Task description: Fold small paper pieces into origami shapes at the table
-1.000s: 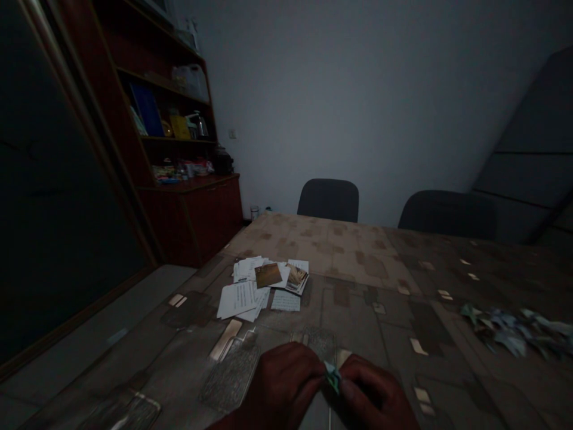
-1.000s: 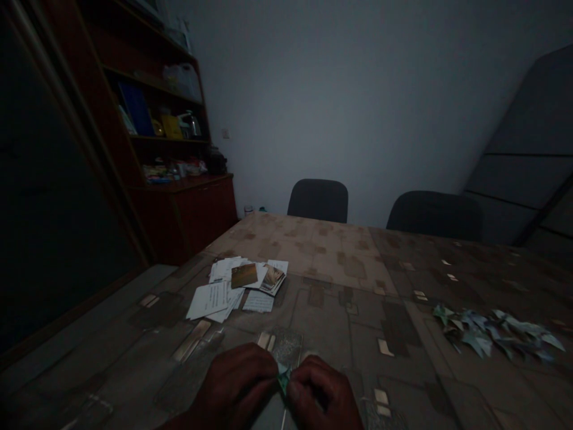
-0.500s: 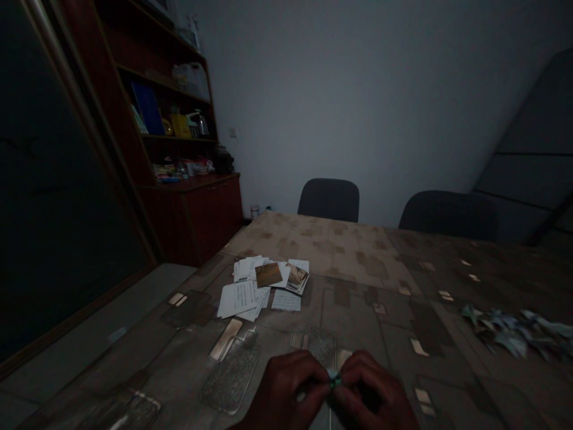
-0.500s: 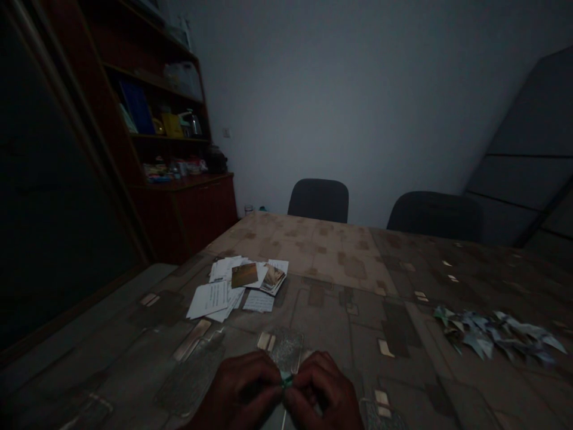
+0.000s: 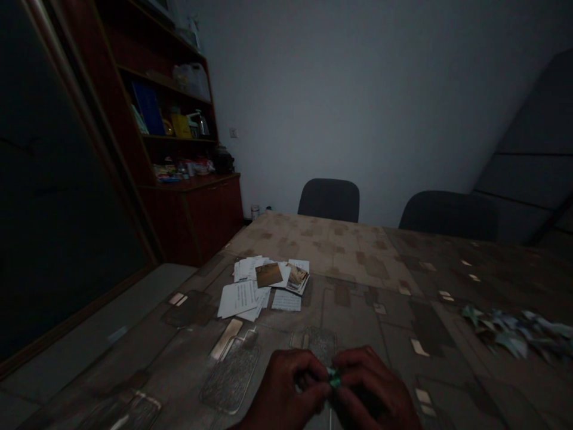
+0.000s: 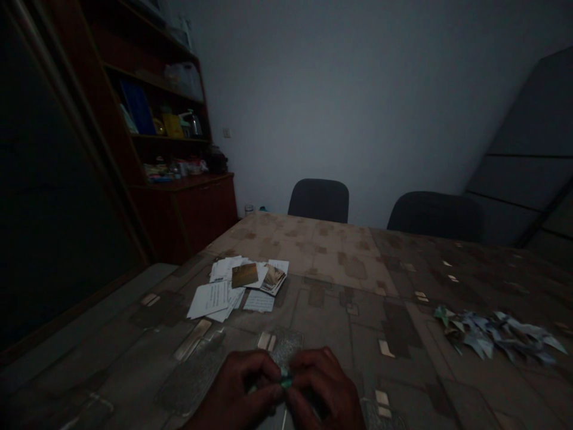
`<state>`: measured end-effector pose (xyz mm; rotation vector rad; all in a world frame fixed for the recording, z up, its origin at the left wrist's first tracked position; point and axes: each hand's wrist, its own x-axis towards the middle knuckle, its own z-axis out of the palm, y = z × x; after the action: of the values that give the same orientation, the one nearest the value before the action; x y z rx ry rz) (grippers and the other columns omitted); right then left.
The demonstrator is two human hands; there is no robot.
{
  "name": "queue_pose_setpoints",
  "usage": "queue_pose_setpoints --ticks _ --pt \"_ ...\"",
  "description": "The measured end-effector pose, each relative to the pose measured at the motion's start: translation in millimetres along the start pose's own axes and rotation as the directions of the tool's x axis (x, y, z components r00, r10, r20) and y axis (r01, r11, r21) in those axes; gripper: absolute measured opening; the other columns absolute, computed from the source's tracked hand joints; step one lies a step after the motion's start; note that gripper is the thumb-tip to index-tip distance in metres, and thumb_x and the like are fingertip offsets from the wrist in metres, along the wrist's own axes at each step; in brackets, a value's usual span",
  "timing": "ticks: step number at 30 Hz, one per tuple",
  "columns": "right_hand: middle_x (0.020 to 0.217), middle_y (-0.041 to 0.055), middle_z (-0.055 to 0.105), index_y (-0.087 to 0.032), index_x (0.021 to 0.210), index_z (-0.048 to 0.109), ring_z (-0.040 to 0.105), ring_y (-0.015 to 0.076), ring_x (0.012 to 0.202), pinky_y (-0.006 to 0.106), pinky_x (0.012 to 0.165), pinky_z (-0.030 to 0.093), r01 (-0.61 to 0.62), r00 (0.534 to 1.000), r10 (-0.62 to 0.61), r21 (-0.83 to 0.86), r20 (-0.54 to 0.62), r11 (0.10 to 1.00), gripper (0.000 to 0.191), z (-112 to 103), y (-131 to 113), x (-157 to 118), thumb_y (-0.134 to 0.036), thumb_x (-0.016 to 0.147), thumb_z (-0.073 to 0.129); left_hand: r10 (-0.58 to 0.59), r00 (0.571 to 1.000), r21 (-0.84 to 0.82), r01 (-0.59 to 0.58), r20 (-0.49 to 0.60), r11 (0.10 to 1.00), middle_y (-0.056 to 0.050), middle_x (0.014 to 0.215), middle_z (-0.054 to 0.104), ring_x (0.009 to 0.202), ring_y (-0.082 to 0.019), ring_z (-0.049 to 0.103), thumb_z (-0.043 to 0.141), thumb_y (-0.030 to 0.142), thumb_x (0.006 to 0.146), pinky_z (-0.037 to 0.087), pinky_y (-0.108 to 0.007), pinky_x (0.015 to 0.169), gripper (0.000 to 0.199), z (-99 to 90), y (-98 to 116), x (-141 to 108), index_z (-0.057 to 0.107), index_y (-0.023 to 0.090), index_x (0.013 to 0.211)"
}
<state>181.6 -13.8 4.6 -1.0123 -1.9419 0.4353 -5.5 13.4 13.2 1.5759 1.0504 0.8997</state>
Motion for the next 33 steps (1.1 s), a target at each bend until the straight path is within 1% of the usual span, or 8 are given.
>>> queue_pose_setpoints --ticks 8,12,15,18,22,27,30,33 --pt "0.087 0.0031 0.071 -0.022 0.086 0.064 0.067 0.0177 0.078 0.029 0.072 0.053 0.091 0.995 -0.093 0.059 0.031 0.994 0.015 -1.8 -1.7 1.0 -0.007 0.086 0.062 -0.017 0.999 -0.031 0.018 0.032 0.999 0.001 0.055 0.061 0.053 -0.012 0.056 0.067 0.010 0.065 0.039 -0.021 0.054 0.003 0.2 -1.5 -0.6 0.067 0.012 0.063" --pt "0.089 0.0031 0.071 -0.022 0.086 0.063 0.066 0.0175 0.080 0.028 0.070 0.053 0.121 0.992 -0.122 0.060 0.014 0.991 0.017 -2.7 -3.3 2.4 -0.006 0.085 0.062 -0.049 0.996 -0.091 0.055 0.074 0.994 0.002 0.053 0.059 0.049 -0.012 0.056 0.066 0.013 0.065 0.039 -0.021 0.053 0.003 1.2 -0.6 -0.6 0.065 0.012 0.063" --pt "0.086 0.0021 0.070 -0.022 0.084 0.061 0.066 0.0169 0.076 0.027 0.068 0.053 0.141 0.990 -0.141 0.061 -0.008 0.988 0.015 -2.9 -4.7 3.5 -0.007 0.085 0.063 -0.036 0.996 -0.101 0.043 0.076 0.994 0.003 0.054 0.059 0.049 -0.011 0.056 0.066 0.012 0.063 0.039 -0.021 0.053 0.003 1.6 -0.1 -0.4 0.064 0.013 0.062" --pt "0.083 0.0017 0.070 -0.022 0.083 0.060 0.066 0.0169 0.072 0.029 0.068 0.053 0.165 0.986 -0.165 0.028 -0.022 0.986 0.014 -3.4 -6.4 3.9 -0.008 0.085 0.062 -0.020 0.996 -0.119 0.030 0.085 0.992 0.004 0.052 0.057 0.048 -0.012 0.057 0.064 0.010 0.062 0.039 -0.020 0.051 0.004 1.3 0.7 -0.2 0.063 0.014 0.061" --pt "0.093 0.0045 0.071 -0.023 0.086 0.063 0.067 0.0187 0.079 0.029 0.067 0.055 0.183 0.982 -0.185 -0.042 -0.036 0.982 0.018 -4.6 -7.0 3.0 -0.005 0.081 0.064 0.008 0.997 -0.116 0.001 0.077 0.993 0.003 0.051 0.058 0.049 -0.013 0.060 0.063 0.009 0.062 0.040 -0.020 0.050 0.006 1.2 1.8 -0.6 0.063 0.014 0.061" --pt "0.089 0.0043 0.072 -0.023 0.091 0.063 0.068 0.0185 0.075 0.028 0.064 0.057 0.272 0.961 -0.277 -0.123 -0.023 0.954 0.021 -8.9 -4.2 3.0 -0.006 0.079 0.069 -0.013 0.999 -0.082 0.015 0.029 0.996 0.001 0.055 0.061 0.050 -0.012 0.058 0.066 0.007 0.063 0.041 -0.020 0.052 0.007 1.3 0.2 -1.5 0.064 0.013 0.060" --pt "0.093 0.0062 0.074 -0.022 0.093 0.062 0.069 0.0190 0.076 0.028 0.065 0.058 0.313 0.948 -0.318 -0.169 -0.006 0.935 0.021 -11.1 -5.5 2.8 -0.007 0.080 0.070 0.042 0.999 -0.037 -0.041 0.025 0.998 0.001 0.055 0.062 0.053 -0.012 0.059 0.067 0.005 0.064 0.042 -0.021 0.055 0.008 0.4 -1.4 -2.0 0.067 0.013 0.060" --pt "0.093 0.0064 0.075 -0.023 0.096 0.062 0.069 0.0186 0.076 0.027 0.065 0.059 0.310 0.950 -0.311 -0.158 0.019 0.937 0.021 -10.2 -8.7 1.9 -0.008 0.083 0.068 0.088 0.995 -0.031 -0.086 0.049 0.996 0.001 0.055 0.063 0.053 -0.012 0.058 0.067 0.006 0.066 0.041 -0.020 0.055 0.007 -0.8 -2.3 -2.5 0.069 0.013 0.063"
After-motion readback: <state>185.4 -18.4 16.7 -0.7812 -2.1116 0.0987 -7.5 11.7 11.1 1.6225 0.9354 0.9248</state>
